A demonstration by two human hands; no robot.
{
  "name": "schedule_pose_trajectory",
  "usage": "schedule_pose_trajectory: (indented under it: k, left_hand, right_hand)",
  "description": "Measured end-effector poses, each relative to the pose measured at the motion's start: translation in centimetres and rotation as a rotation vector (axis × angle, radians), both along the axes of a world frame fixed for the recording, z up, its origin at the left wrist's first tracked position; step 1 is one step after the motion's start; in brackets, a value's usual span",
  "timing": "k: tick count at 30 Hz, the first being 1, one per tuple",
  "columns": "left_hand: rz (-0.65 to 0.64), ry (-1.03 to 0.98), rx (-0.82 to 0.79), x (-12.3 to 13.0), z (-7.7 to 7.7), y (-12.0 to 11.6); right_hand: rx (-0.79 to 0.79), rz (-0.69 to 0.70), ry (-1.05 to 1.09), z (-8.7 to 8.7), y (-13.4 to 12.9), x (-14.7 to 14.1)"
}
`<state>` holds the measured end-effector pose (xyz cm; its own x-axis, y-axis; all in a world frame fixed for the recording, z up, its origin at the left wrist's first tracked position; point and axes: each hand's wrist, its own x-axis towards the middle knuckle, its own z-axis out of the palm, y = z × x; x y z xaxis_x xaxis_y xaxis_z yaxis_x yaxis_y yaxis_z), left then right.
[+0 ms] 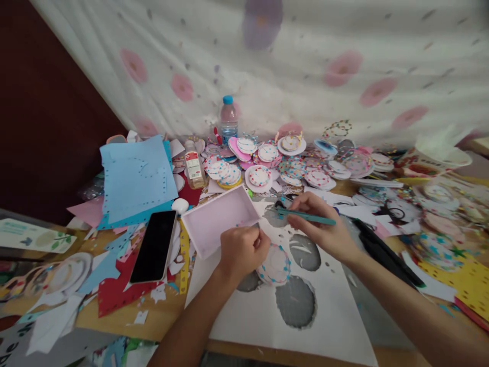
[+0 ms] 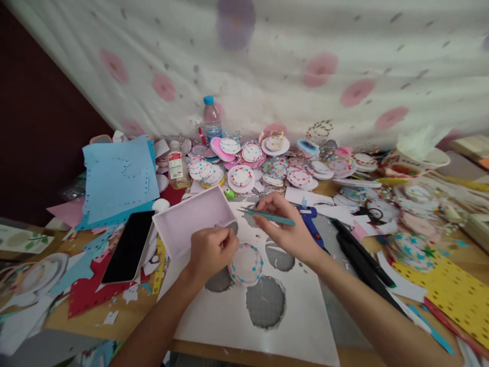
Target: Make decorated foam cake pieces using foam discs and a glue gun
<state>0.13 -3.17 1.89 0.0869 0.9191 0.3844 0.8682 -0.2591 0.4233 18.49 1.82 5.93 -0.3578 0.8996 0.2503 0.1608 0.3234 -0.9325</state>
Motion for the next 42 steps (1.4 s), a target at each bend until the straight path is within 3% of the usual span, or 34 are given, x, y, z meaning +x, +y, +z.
schedule_pose_trajectory:
  k: [6, 11, 25, 35, 42]
  left_hand:
    - [-0.021, 0.103, -0.008, 0.6, 0.1, -0.4]
    - [-0.009, 0.143, -0.013, 1.1, 0.1, -0.7]
    - [-0.057, 0.120, -0.153, 1.3, 0.2, -0.7]
    - [-0.013, 0.149, -0.031, 1.3, 0.1, -0.8]
    - [-0.009, 0.142, -0.051, 1.4, 0.0, -0.7]
  right_hand:
    - [0.147, 0.214, -0.227, 0.6, 2.1, -2.5]
    - [0.144, 0.299, -0.297, -0.1, 2.8, -3.9]
    - [0.285, 0.281, -0.412, -1.1, 3.4, -4.8]
    - [0.271, 0.251, -0.510, -1.6, 2.8, -4.7]
    - [0.236, 0.266, -0.551, -1.8, 2.8, -5.7]
